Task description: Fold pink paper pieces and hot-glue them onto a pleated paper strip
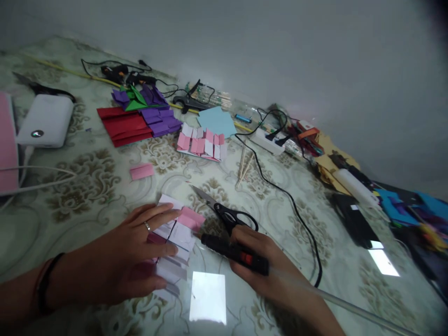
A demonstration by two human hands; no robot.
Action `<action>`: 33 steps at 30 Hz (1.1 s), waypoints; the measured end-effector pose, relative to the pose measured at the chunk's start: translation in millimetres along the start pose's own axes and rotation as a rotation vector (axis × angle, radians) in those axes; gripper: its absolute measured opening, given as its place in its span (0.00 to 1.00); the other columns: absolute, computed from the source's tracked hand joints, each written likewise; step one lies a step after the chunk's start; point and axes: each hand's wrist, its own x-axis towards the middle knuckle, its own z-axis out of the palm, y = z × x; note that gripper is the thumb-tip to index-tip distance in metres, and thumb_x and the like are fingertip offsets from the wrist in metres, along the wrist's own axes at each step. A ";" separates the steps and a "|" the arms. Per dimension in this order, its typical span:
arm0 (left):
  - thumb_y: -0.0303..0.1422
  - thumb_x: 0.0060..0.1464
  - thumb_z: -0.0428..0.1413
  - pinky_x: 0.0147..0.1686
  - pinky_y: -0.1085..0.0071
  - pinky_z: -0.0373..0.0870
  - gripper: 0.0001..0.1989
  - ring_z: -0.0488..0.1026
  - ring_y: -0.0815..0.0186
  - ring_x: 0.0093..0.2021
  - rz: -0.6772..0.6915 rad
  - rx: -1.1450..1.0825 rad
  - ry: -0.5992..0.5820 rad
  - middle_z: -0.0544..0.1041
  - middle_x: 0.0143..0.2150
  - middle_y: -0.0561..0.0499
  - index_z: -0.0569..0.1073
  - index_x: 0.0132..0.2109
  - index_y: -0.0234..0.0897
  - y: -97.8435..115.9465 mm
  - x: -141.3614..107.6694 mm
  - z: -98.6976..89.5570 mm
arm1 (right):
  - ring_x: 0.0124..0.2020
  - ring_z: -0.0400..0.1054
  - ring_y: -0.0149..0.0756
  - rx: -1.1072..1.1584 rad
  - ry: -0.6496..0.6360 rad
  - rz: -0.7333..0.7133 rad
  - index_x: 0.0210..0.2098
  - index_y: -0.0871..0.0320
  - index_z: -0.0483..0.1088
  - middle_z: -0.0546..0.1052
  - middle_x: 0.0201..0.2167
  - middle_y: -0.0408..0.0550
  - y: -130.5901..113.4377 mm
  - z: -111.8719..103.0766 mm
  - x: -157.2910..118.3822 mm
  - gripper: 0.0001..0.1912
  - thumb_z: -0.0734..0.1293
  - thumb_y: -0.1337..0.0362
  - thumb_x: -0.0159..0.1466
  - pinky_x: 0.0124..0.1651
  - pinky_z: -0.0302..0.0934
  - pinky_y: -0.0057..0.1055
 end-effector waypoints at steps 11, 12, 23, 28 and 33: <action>0.42 0.53 0.65 0.71 0.48 0.62 0.20 0.55 0.46 0.75 -0.002 0.006 0.025 0.57 0.76 0.49 0.78 0.53 0.49 8.1 3.2 -6.9 | 0.32 0.66 0.31 0.007 0.073 -0.055 0.30 0.58 0.64 0.71 0.30 0.43 -3.3 11.8 10.7 0.09 0.66 0.65 0.66 0.33 0.58 0.27; 0.42 0.53 0.65 0.71 0.48 0.62 0.19 0.55 0.46 0.75 -0.002 0.001 0.025 0.58 0.76 0.49 0.79 0.53 0.49 8.9 3.7 -7.8 | 0.32 0.66 0.31 0.008 0.093 -0.056 0.31 0.57 0.65 0.70 0.29 0.43 -3.8 13.1 11.8 0.09 0.66 0.63 0.67 0.33 0.59 0.27; 0.43 0.54 0.64 0.69 0.41 0.63 0.18 0.54 0.43 0.76 -0.028 -0.006 -0.013 0.55 0.77 0.46 0.79 0.52 0.49 11.0 3.5 -9.3 | 0.30 0.66 0.31 -0.045 0.175 -0.059 0.30 0.57 0.66 0.71 0.28 0.43 -10.6 25.6 18.4 0.11 0.66 0.60 0.67 0.34 0.63 0.28; 0.43 0.54 0.64 0.71 0.44 0.62 0.18 0.53 0.45 0.76 -0.019 -0.025 0.016 0.56 0.77 0.47 0.79 0.52 0.48 9.9 1.2 -8.5 | 0.29 0.67 0.31 -0.021 0.213 -0.098 0.30 0.56 0.66 0.71 0.27 0.42 -10.6 28.6 22.9 0.09 0.67 0.62 0.66 0.32 0.63 0.28; 0.42 0.53 0.66 0.71 0.47 0.63 0.19 0.52 0.46 0.77 0.006 -0.002 0.037 0.56 0.77 0.46 0.79 0.52 0.47 9.5 1.0 -8.6 | 0.29 0.68 0.32 -0.036 0.232 -0.114 0.30 0.55 0.65 0.73 0.28 0.43 -8.1 29.5 21.7 0.08 0.69 0.66 0.64 0.32 0.63 0.28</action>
